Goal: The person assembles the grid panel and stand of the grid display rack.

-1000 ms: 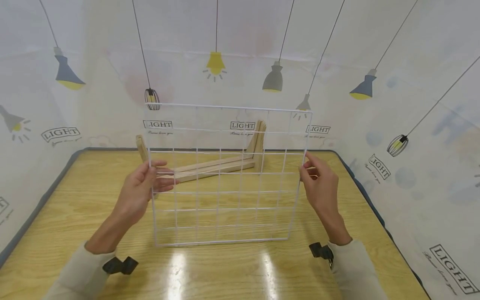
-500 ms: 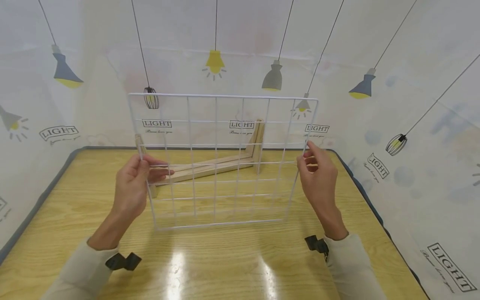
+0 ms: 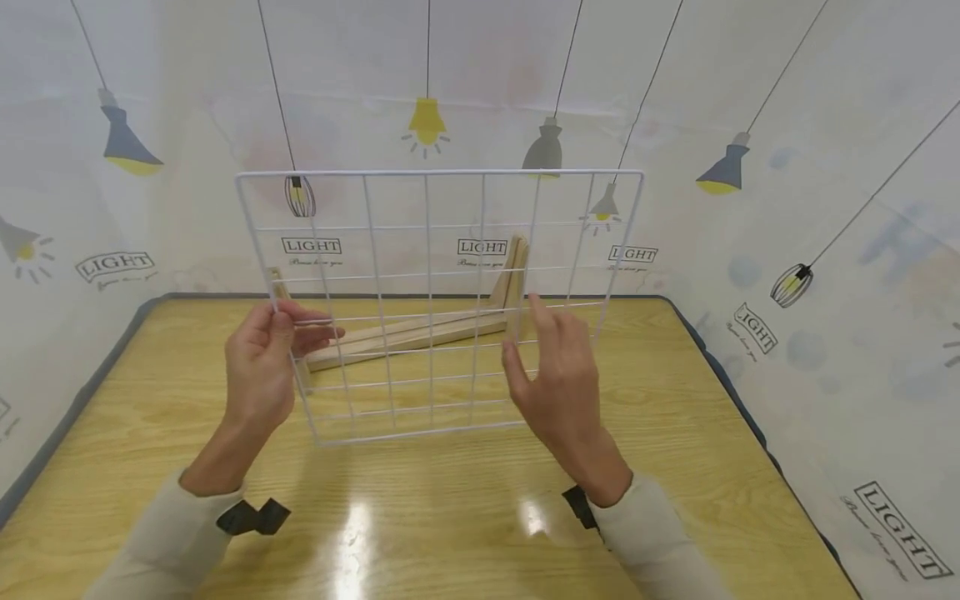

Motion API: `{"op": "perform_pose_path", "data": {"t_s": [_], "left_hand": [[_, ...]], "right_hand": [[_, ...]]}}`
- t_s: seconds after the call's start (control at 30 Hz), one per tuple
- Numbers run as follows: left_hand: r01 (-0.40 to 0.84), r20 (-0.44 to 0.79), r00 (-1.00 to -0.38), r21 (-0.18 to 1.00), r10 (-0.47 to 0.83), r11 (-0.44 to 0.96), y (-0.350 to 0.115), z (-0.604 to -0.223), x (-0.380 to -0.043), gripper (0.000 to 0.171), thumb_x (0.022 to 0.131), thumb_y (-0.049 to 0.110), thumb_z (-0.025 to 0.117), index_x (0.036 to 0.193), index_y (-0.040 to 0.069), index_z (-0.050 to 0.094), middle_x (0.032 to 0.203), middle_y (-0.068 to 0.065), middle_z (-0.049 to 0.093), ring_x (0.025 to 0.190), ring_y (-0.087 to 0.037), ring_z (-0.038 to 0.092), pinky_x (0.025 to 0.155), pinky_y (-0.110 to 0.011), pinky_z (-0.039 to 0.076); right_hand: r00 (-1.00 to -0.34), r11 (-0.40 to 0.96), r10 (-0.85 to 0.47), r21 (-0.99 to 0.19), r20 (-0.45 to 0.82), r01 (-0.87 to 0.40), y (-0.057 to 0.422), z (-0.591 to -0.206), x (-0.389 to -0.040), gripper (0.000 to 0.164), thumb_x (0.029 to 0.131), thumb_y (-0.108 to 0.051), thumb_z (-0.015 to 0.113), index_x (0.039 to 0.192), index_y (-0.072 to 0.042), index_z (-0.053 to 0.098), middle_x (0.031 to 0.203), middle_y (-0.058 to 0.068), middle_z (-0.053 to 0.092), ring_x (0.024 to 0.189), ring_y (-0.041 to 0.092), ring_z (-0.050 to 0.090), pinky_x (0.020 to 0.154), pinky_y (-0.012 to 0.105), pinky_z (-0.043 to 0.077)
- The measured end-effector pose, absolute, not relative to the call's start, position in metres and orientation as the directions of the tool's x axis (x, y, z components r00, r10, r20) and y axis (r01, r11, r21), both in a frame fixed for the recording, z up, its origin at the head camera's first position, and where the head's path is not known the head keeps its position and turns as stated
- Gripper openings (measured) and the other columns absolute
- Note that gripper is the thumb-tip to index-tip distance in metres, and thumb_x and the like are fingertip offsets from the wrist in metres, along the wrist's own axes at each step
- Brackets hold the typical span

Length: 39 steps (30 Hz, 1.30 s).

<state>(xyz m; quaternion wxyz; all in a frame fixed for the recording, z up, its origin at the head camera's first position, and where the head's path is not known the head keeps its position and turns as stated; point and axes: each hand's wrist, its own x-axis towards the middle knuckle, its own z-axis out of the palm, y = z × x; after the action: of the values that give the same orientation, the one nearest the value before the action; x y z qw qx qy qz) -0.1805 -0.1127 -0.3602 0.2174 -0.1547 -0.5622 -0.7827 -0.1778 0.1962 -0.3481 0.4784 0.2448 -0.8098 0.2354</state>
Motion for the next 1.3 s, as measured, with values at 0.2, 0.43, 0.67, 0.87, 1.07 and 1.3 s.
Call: {"op": "perform_pose_path", "data": {"t_s": [0.2,0.43,0.67,0.87,1.07,1.3], "left_hand": [[0.527,0.500,-0.850,0.799,-0.169,-0.288,-0.109,-0.356,-0.179,0.021,0.105,0.014,0.044,0.098,-0.002,0.056,0.094,-0.005,0.075,0.082,-0.019,0.076,0.077,-0.033,0.060],[0.556,0.533,-0.830,0.775,-0.162,-0.299,-0.104,-0.349,-0.177,0.021,0.105,0.014,0.044,0.098,0.000,0.057,0.094,-0.004,0.075,0.082,-0.019,0.076,0.076,-0.032,0.060],[0.556,0.535,-0.830,0.769,-0.159,-0.316,-0.103,-0.347,-0.174,0.021,0.105,0.013,0.043,0.097,0.001,0.058,0.094,-0.004,0.075,0.082,-0.020,0.076,0.073,-0.031,0.061],[0.562,0.548,-0.825,0.771,-0.139,-0.300,-0.101,-0.346,-0.172,0.021,0.106,0.011,0.043,0.097,0.001,0.058,0.094,-0.003,0.075,0.082,-0.019,0.076,0.072,-0.030,0.061],[0.579,0.572,-0.811,0.758,-0.119,-0.301,-0.100,-0.344,-0.172,0.020,0.106,0.010,0.043,0.098,0.000,0.058,0.096,-0.003,0.075,0.083,-0.019,0.076,0.072,-0.030,0.061],[0.581,0.584,-0.806,0.748,-0.097,-0.322,-0.099,-0.344,-0.172,0.020,0.105,0.011,0.044,0.101,0.001,0.061,0.099,-0.005,0.075,0.086,-0.021,0.076,0.073,-0.032,0.061]], "right_hand": [[-0.467,0.758,-0.300,-0.090,0.832,-0.647,0.166,-0.357,-0.175,0.059,0.087,-0.021,0.073,0.136,0.003,0.052,0.117,0.025,0.059,0.103,0.041,0.058,0.082,0.050,0.053],[-0.545,0.803,-0.335,-0.070,0.769,-0.592,0.143,-0.354,-0.181,0.082,0.082,-0.030,0.083,0.148,-0.005,0.041,0.127,0.027,0.058,0.111,0.042,0.062,0.086,0.054,0.053],[-0.550,0.875,-0.275,-0.031,0.788,-0.482,0.134,-0.354,-0.185,0.082,0.078,-0.040,0.084,0.142,-0.005,0.047,0.123,0.023,0.061,0.094,0.036,0.067,0.079,0.049,0.057],[-0.550,0.909,-0.229,-0.026,0.803,-0.416,0.132,-0.355,-0.189,0.083,0.071,-0.043,0.089,0.135,-0.007,0.051,0.120,0.020,0.066,0.081,0.034,0.067,0.073,0.046,0.057],[-0.542,0.907,-0.208,-0.047,0.814,-0.419,0.134,-0.353,-0.190,0.079,0.068,-0.039,0.092,0.129,-0.006,0.053,0.115,0.019,0.068,0.076,0.034,0.067,0.066,0.046,0.056],[-0.536,0.904,-0.194,-0.063,0.822,-0.424,0.136,-0.348,-0.189,0.075,0.067,-0.033,0.092,0.126,-0.006,0.056,0.117,0.018,0.068,0.079,0.034,0.068,0.061,0.047,0.055]]}}
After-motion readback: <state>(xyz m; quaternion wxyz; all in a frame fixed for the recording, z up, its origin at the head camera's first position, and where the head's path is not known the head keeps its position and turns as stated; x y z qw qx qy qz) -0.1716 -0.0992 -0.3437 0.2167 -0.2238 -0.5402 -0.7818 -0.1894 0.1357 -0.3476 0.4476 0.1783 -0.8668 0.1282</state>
